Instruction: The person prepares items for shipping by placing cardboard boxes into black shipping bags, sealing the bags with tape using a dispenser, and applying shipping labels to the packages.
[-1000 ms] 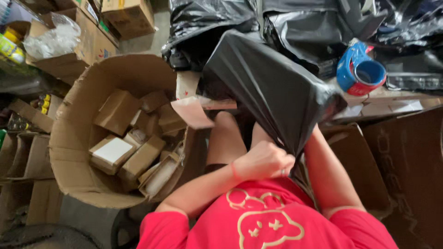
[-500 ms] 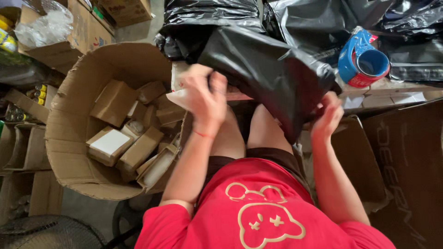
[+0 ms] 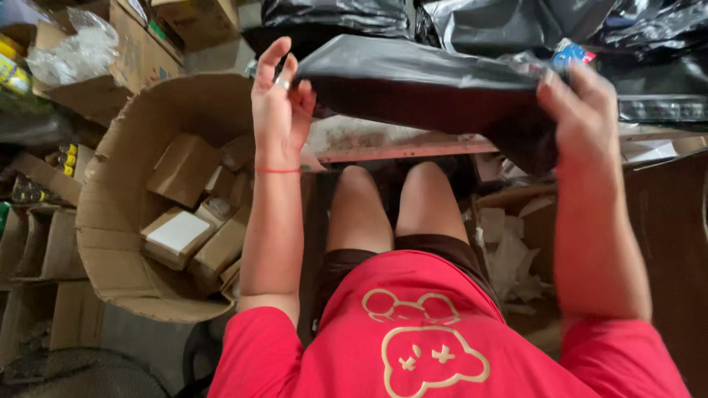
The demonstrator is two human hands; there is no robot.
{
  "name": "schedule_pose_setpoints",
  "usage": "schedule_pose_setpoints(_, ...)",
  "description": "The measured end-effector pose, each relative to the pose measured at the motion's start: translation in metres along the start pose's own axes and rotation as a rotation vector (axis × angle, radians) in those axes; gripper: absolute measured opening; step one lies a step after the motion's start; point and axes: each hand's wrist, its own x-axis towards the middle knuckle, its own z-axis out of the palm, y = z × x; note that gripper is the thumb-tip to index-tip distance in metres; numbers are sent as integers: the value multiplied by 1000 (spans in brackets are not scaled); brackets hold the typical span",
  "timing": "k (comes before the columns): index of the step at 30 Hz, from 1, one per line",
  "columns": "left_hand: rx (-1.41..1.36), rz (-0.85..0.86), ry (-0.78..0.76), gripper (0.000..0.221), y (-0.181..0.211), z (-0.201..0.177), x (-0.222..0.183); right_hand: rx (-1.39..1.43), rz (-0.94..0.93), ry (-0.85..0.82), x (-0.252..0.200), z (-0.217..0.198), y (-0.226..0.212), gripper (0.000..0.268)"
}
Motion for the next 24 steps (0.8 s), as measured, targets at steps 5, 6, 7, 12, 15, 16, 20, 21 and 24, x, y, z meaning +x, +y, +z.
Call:
schedule_pose_setpoints(5,-106,-18,18,21,-4,10,27,250,78,50,62,10,-27,4)
schedule_pose_setpoints(6,-106,-16,17,21,-5,7,29,251,75,48,68,7,-28,4)
schedule_pose_setpoints(7,-117,-68,53,20,-7,3,28,172,3,103,75,3,-28,7)
schedule_pose_setpoints(12,-95,-121,140,17,-18,-7,17,169,-607,316,88,16,-10,19)
schedule_pose_setpoints(15,-88,-114,134,18,-18,-13,16,-34,-845,147,80,24,-20,12)
schedule_pose_setpoints(16,-93,-110,123,19,-16,-15,17,-212,-849,84,75,24,-23,11)
schedule_pose_setpoints(20,-128,-90,138,22,-15,-15,8,-834,-841,-127,56,21,-16,7)
schedule_pose_setpoints(21,-129,-89,138,22,-12,-10,3,-927,-837,-161,56,21,-13,7)
schedule_pose_setpoints(24,-108,156,101,22,-10,18,-24,-1040,-807,-184,58,11,-3,7)
